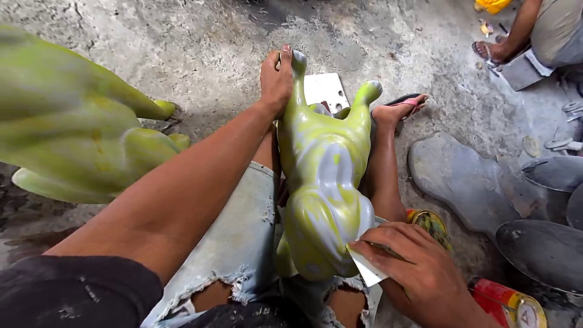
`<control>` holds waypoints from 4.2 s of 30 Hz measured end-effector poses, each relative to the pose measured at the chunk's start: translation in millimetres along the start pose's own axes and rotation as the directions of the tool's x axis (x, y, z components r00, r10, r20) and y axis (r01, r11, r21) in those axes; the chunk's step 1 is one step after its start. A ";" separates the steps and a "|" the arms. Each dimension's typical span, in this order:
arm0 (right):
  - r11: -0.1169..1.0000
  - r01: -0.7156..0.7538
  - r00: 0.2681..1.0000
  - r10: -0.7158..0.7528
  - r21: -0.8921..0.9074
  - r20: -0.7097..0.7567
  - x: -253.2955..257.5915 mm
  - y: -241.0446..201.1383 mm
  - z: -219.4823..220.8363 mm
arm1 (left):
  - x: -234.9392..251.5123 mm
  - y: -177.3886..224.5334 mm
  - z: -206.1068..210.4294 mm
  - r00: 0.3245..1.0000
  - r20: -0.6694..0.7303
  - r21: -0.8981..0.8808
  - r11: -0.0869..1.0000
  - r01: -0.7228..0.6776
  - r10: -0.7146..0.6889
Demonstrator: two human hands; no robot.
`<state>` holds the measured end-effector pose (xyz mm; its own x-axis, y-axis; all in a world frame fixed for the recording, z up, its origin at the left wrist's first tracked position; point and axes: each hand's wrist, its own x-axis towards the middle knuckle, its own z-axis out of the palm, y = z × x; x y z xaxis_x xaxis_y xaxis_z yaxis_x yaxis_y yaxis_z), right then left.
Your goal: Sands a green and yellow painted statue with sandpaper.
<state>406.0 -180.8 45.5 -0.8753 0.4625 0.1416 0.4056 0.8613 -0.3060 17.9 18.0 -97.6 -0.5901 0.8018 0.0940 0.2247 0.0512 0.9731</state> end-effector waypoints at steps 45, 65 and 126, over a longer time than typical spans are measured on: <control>0.994 0.073 0.996 -0.077 -0.087 -0.038 -19.9 5.8 0.7 | -6.4 3.7 -2.1 0.999 0.000 -0.008 0.999 0.037 -0.037; 0.975 0.146 0.985 -0.158 0.167 0.062 15.4 66.3 -11.5 | -1.9 -2.3 -1.4 1.000 -0.012 -0.044 0.999 0.022 -0.022; 0.836 -0.547 0.837 0.545 0.032 0.048 28.6 -10.6 -29.8 | -8.1 5.8 2.8 0.998 -0.004 -0.049 0.996 0.070 -0.071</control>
<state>384.5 -170.4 80.8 -0.5238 0.8467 -0.0934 0.8095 0.4607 -0.3639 26.1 13.5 -93.3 -0.6076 0.7938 0.0260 0.1446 0.0783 0.9864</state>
